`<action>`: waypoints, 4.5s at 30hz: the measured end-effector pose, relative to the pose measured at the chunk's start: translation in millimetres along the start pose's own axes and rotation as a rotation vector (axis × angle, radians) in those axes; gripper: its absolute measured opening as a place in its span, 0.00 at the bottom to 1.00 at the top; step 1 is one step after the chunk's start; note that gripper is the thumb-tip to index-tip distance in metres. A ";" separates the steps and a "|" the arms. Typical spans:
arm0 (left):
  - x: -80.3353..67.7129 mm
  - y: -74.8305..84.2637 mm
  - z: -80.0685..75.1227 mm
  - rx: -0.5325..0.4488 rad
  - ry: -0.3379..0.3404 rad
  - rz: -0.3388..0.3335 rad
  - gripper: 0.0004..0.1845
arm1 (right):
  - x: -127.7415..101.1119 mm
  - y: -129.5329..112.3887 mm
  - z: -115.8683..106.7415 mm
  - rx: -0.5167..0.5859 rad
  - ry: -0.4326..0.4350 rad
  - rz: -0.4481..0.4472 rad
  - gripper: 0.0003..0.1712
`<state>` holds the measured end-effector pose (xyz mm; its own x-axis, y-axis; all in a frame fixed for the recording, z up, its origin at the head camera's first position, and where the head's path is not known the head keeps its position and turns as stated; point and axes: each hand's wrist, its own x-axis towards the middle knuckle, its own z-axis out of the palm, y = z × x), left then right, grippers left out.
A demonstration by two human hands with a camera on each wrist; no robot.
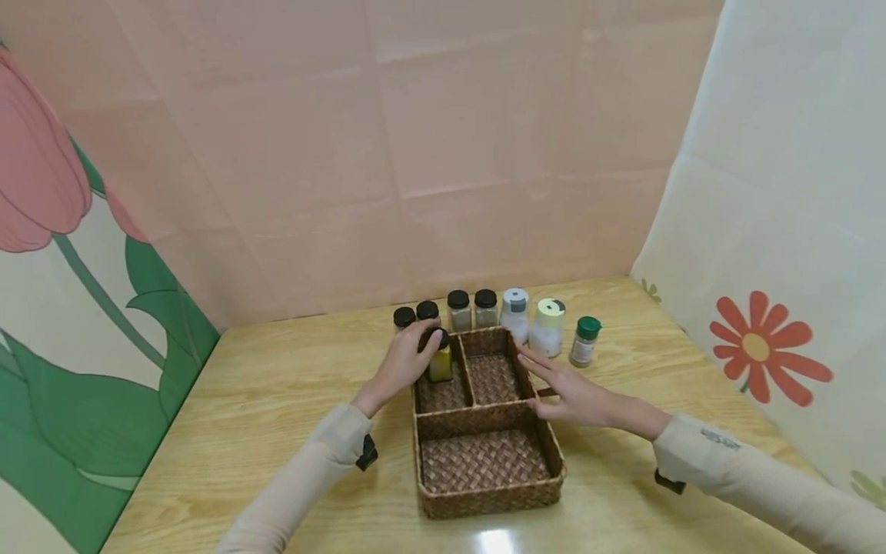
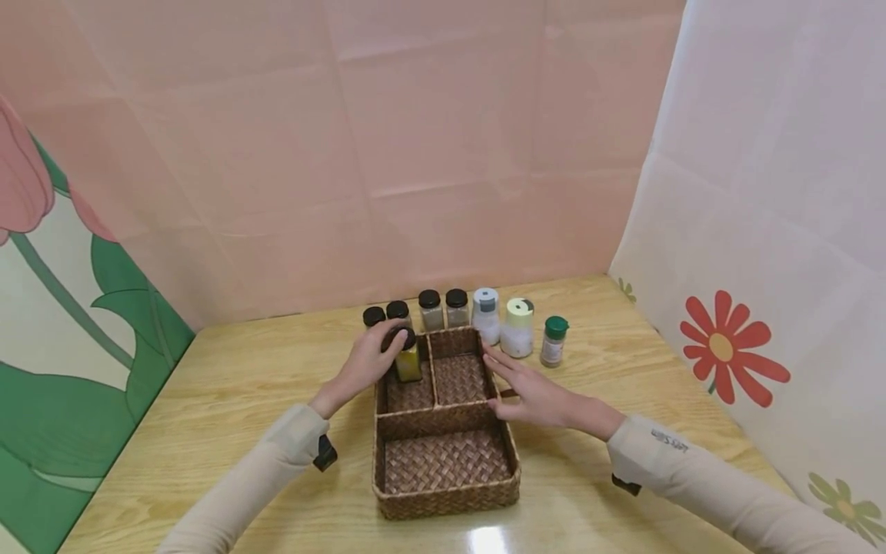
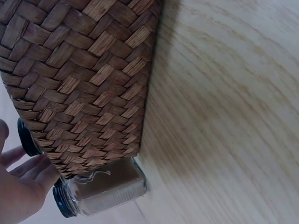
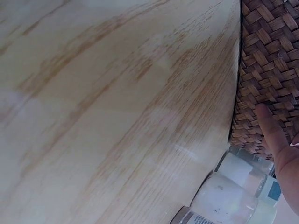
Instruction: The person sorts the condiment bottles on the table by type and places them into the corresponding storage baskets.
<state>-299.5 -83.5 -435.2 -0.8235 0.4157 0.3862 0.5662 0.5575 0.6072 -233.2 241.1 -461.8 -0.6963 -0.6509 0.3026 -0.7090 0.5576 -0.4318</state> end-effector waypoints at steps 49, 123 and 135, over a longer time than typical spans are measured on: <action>3.6 -30.2 -9.9 0.042 0.486 0.076 0.10 | -0.4 3.9 3.2 0.035 0.014 0.007 0.45; 21.6 -47.6 -2.0 -0.216 0.360 -0.248 0.24 | 0.3 5.6 4.5 0.007 0.043 -0.019 0.43; 20.8 -48.3 -2.9 -0.200 0.354 -0.247 0.21 | -0.8 6.7 4.9 0.012 0.030 -0.010 0.44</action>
<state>-344.1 -103.9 -454.5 -0.9144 -0.0016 0.4048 0.3618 0.4450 0.8192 -236.9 242.8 -469.1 -0.6920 -0.6407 0.3325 -0.7149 0.5446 -0.4385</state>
